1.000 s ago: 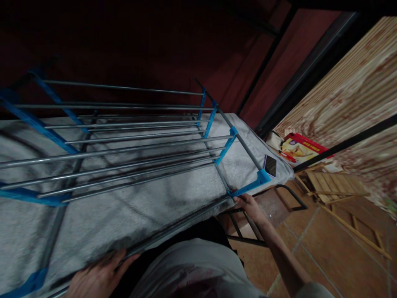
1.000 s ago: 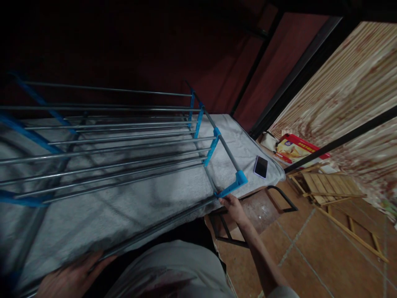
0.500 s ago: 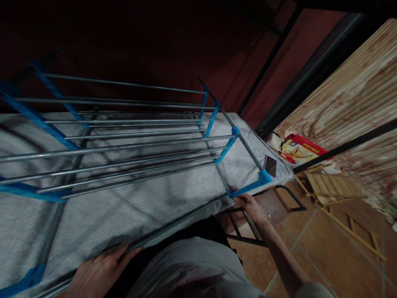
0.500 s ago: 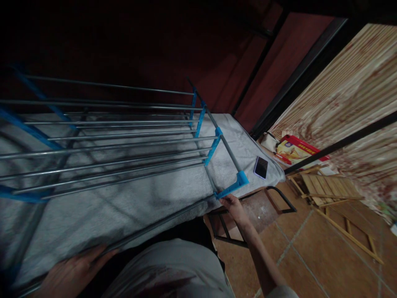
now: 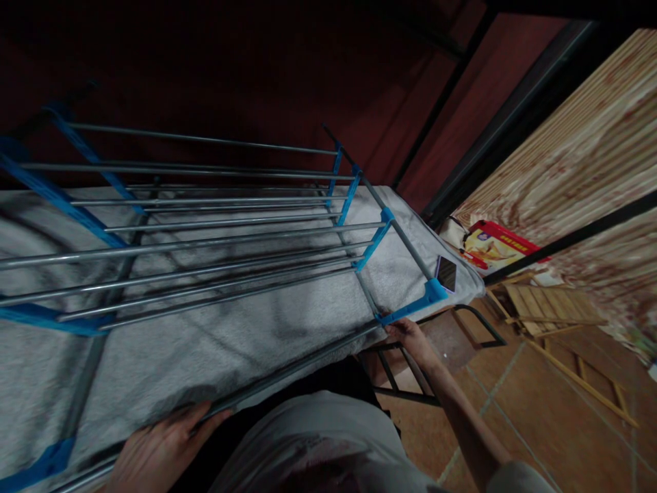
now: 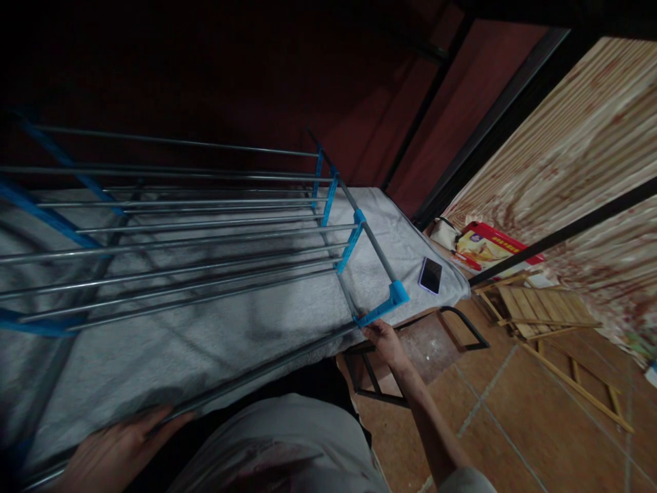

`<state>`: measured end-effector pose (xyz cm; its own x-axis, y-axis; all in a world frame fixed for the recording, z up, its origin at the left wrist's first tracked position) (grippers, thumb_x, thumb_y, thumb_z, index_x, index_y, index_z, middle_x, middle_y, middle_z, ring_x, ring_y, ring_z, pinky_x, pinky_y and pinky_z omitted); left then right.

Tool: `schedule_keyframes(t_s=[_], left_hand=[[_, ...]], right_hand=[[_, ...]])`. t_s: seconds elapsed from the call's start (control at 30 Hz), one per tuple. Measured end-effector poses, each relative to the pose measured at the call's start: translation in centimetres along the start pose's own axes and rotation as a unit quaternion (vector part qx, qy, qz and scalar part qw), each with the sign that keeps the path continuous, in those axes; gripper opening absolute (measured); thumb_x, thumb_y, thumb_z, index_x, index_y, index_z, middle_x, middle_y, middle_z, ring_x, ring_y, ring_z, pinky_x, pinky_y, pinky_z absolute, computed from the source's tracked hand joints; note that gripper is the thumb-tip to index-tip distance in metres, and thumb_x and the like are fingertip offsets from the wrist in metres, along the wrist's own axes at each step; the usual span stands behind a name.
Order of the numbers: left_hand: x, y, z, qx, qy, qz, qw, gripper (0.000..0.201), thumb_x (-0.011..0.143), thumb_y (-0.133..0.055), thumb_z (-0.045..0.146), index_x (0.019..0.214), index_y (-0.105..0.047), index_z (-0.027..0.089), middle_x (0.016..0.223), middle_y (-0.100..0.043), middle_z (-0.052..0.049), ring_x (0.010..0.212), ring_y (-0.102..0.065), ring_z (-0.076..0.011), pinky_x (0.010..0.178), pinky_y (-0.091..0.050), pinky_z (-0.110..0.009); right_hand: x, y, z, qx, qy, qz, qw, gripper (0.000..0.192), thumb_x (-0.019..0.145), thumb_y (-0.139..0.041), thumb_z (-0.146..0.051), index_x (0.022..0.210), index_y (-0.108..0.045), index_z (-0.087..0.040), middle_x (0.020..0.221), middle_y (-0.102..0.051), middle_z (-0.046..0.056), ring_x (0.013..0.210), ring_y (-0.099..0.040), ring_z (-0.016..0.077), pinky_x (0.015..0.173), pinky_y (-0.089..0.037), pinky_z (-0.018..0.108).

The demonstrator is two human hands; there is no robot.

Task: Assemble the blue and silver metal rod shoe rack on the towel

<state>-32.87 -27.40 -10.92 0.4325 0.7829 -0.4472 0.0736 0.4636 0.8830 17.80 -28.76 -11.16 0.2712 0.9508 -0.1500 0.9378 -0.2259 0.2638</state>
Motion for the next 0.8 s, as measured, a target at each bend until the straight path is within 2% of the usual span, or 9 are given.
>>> schedule_keyframes(t_s=[0.07, 0.27, 0.5, 0.57, 0.7, 0.8], left_hand=[[0.1, 0.5, 0.1, -0.002, 0.0, 0.017, 1.0, 0.061, 0.083, -0.028, 0.009, 0.122, -0.068, 0.034, 0.125, -0.067, -0.006, 0.095, -0.069, -0.0299, 0.077, -0.057, -0.043], [0.5, 2.1, 0.4, 0.016, 0.007, 0.014, 1.0, 0.055, 0.086, -0.03, 0.017, 0.121, -0.068, 0.038, 0.123, -0.069, -0.003, 0.093, -0.07, -0.0315, 0.078, -0.056, -0.047], [1.0, 1.8, 0.1, -0.003, 0.02, 0.035, 0.999, 0.049, 0.091, -0.03, 0.028, 0.119, -0.07, 0.032, 0.114, -0.073, -0.006, 0.092, -0.071, -0.0314, 0.075, -0.054, -0.043], [1.1, 1.7, 0.1, -0.007, 0.016, 0.042, 0.999, 0.048, 0.092, -0.029, 0.031, 0.118, -0.07, 0.031, 0.112, -0.073, -0.006, 0.09, -0.071, -0.0311, 0.073, -0.053, -0.041], [1.1, 2.0, 1.0, -0.033, 0.048, 0.069, 0.996, 0.05, 0.096, -0.032, 0.048, 0.111, -0.071, 0.021, 0.094, -0.076, -0.011, 0.089, -0.071, -0.0329, 0.075, -0.051, -0.041], [0.4, 2.6, 2.8, -0.032, 0.067, 0.099, 0.992, 0.048, 0.098, -0.033, 0.049, 0.107, -0.069, 0.018, 0.094, -0.074, -0.012, 0.089, -0.07, -0.032, 0.076, -0.05, -0.041]], right_hand=[[0.0, -0.1, -0.1, -0.001, 0.008, -0.005, 1.0, 0.035, 0.072, -0.074, -0.048, 0.094, -0.074, -0.019, 0.096, -0.074, 0.007, 0.095, -0.065, 0.027, 0.094, -0.047, 0.044], [-0.2, -0.4, -0.5, -0.038, 0.024, -0.017, 0.999, 0.043, 0.075, -0.07, -0.05, 0.103, -0.074, -0.018, 0.109, -0.072, 0.01, 0.103, -0.064, 0.0298, 0.1, -0.045, 0.049], [-0.4, -1.1, 0.0, -0.018, 0.034, -0.016, 0.999, 0.04, 0.079, -0.064, -0.046, 0.107, -0.072, -0.019, 0.117, -0.07, 0.009, 0.112, -0.061, 0.027, 0.106, -0.04, 0.045], [-0.3, -1.2, 0.0, -0.016, 0.027, -0.005, 0.999, 0.041, 0.078, -0.064, -0.046, 0.107, -0.073, -0.019, 0.118, -0.069, 0.01, 0.113, -0.061, 0.0272, 0.108, -0.038, 0.046], [-0.5, -1.6, 0.1, -0.025, -0.014, 0.049, 0.998, 0.04, 0.075, -0.062, -0.044, 0.106, -0.072, -0.021, 0.116, -0.07, 0.009, 0.117, -0.058, 0.0297, 0.109, -0.036, 0.048], [-1.8, -1.6, 1.2, -0.04, -0.025, 0.107, 0.993, 0.044, 0.073, -0.062, -0.047, 0.11, -0.068, -0.024, 0.112, -0.07, 0.009, 0.114, -0.059, 0.0315, 0.103, -0.043, 0.049]])
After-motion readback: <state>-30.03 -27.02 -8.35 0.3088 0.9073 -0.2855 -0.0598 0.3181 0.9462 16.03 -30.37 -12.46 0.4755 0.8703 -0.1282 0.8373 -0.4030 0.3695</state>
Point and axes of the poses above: each hand's wrist, its own x-axis towards the middle knuckle, its own y-axis out of the back of the hand, z = x × y, the point moved 1 cm from there along x, towards the middle knuckle
